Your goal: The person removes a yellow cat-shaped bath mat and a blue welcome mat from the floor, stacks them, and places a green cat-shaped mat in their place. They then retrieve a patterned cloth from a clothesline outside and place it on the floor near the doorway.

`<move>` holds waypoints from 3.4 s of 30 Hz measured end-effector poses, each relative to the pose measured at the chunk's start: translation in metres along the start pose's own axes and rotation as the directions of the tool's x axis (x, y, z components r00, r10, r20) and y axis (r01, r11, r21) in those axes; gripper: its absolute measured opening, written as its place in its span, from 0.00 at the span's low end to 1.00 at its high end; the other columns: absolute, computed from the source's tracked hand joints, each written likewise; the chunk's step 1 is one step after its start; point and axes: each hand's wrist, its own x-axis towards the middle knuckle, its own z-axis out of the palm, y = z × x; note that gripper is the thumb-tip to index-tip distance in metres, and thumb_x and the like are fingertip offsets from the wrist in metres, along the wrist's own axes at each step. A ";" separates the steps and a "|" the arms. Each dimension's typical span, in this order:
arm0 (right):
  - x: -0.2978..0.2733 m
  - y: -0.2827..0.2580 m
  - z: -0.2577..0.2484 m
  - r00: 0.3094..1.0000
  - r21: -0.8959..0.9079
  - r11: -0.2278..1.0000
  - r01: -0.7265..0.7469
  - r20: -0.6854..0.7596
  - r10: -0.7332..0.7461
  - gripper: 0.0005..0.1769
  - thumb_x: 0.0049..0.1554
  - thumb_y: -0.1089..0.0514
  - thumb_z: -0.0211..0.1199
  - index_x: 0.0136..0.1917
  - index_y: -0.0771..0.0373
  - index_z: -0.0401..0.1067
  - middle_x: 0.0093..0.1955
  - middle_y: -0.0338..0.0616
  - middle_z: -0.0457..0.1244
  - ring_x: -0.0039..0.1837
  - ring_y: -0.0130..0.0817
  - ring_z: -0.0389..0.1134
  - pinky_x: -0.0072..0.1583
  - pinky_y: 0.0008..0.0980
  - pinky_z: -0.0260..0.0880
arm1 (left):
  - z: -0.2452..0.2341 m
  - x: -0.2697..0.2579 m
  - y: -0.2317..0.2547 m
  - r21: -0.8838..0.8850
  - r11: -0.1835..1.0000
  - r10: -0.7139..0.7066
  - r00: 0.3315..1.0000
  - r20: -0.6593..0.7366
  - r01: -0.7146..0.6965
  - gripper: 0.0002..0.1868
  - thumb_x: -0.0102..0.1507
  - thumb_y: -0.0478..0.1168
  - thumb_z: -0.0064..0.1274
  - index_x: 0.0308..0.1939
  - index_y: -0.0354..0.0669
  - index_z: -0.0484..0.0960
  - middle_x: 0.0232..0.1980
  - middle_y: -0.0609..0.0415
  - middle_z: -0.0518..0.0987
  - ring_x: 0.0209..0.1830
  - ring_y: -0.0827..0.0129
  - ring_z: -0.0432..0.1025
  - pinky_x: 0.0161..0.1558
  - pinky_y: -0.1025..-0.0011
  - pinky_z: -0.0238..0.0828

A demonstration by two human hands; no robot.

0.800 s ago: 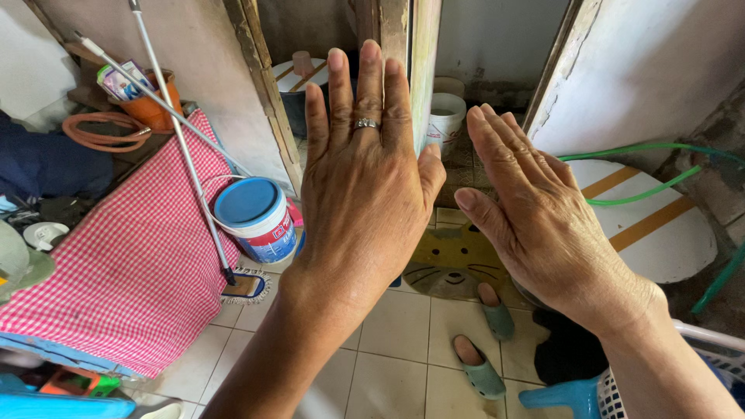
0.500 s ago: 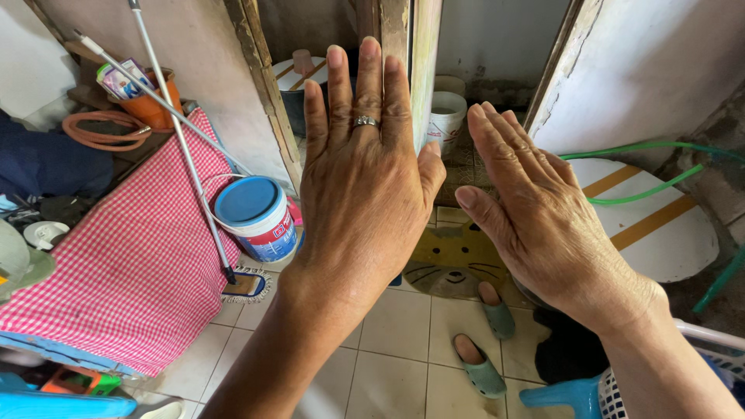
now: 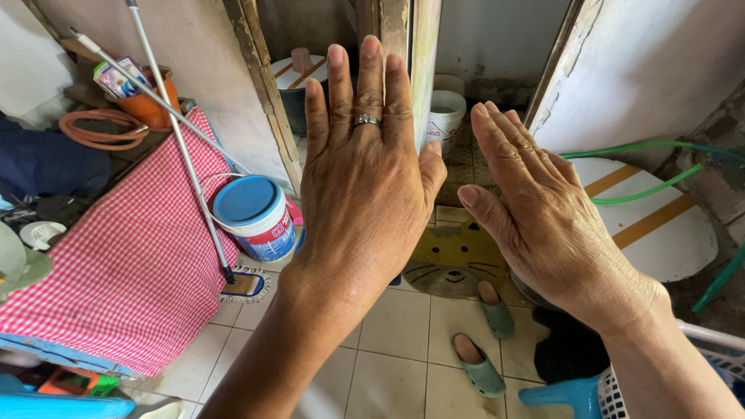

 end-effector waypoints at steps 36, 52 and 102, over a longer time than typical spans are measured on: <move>0.024 0.011 0.052 0.993 0.006 0.993 -0.114 0.033 0.114 0.38 0.68 0.43 0.46 0.81 0.69 0.47 0.81 0.62 0.49 0.82 0.54 0.48 0.75 0.53 0.49 | 0.035 -0.002 -0.058 0.017 1.000 -0.006 0.999 -0.036 0.006 0.33 0.68 0.44 0.53 0.72 0.27 0.65 0.44 0.36 0.75 0.49 0.46 0.70 0.66 0.38 0.57; 0.052 0.214 0.143 0.975 -0.019 0.977 -0.212 0.066 0.213 0.32 0.65 0.60 0.53 0.79 0.71 0.54 0.74 0.61 0.59 0.73 0.53 0.61 0.72 0.46 0.61 | 0.274 0.069 -0.083 -0.202 0.975 -0.073 0.992 0.102 0.092 0.26 0.65 0.37 0.51 0.67 0.32 0.71 0.49 0.37 0.79 0.46 0.49 0.75 0.50 0.53 0.72; -0.560 0.743 0.861 -0.145 -0.728 0.589 -0.352 0.664 0.734 0.14 0.61 0.55 0.54 0.50 0.65 0.76 0.47 0.51 0.70 0.47 0.46 0.72 0.52 0.49 0.73 | 1.306 -0.526 -0.323 0.240 0.390 -0.558 0.021 0.829 0.889 0.24 0.60 0.45 0.56 0.59 0.39 0.80 0.62 0.37 0.79 0.60 0.43 0.76 0.55 0.52 0.76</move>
